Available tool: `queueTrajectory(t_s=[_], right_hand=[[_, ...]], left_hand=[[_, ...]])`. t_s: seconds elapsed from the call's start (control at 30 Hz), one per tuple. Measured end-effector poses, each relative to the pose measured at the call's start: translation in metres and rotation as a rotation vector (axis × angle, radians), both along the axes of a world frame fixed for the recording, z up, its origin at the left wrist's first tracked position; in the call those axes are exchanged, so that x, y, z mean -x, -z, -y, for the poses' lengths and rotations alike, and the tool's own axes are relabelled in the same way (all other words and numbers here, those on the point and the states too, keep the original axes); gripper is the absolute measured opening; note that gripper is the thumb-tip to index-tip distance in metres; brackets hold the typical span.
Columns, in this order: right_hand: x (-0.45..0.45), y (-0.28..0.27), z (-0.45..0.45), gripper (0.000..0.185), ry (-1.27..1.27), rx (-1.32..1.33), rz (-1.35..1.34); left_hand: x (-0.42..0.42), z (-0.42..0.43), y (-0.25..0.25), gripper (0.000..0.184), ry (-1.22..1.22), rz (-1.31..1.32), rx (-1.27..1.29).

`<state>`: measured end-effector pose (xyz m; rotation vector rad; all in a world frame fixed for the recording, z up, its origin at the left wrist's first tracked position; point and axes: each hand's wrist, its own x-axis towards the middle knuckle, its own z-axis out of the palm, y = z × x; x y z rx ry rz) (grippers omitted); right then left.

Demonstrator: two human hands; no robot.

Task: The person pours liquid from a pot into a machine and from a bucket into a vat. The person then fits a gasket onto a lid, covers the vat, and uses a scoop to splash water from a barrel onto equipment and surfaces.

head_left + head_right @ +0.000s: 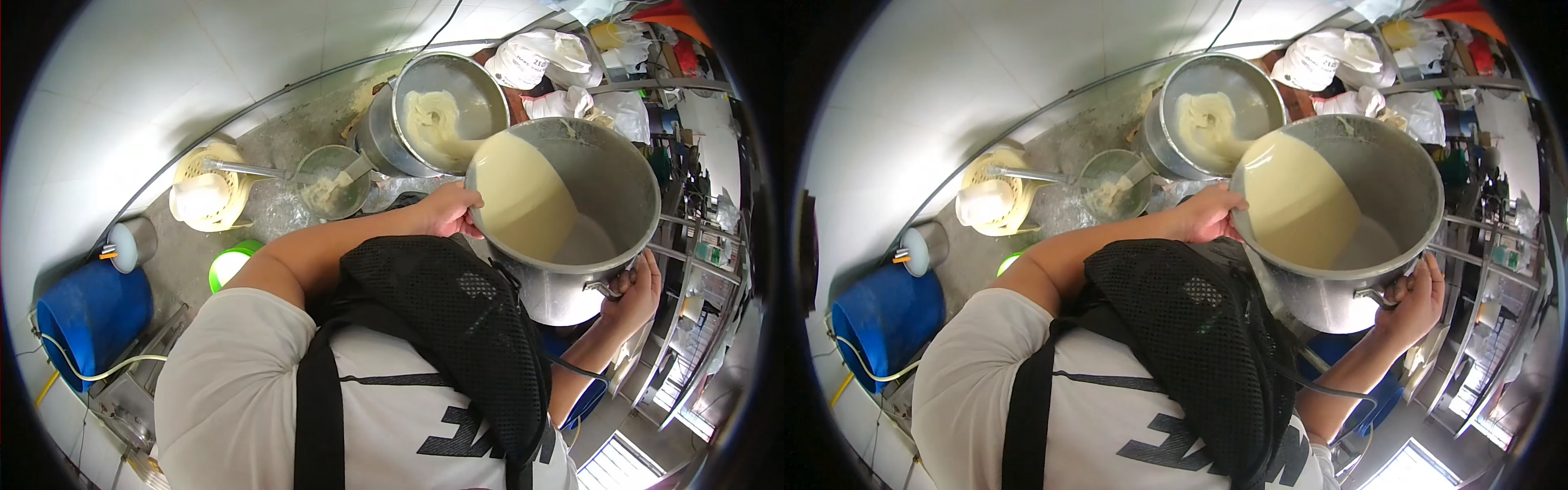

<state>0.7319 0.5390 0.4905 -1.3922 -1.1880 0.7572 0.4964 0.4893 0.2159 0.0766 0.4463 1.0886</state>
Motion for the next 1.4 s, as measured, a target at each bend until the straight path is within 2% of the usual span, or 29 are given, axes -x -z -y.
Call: queueTrajectory(t_s=[0.2, 0.67, 1.4], right_hand=[[0.000, 0.002, -0.001, 0.025, 0.042, -0.007, 0.048], [-0.006, 0.001, -0.007, 0.024, -0.039, 0.017, 0.009], [0.002, -0.001, -0.009, 0.021, -0.016, 0.007, 0.002]], left_hand=[[0.000, 0.000, 0.000, 0.047, -0.008, 0.002, 0.008], [-0.001, 0.003, -0.004, 0.048, -0.039, -0.050, 0.060], [-0.001, 0.001, 0.001, 0.051, -0.043, 0.076, -0.021]])
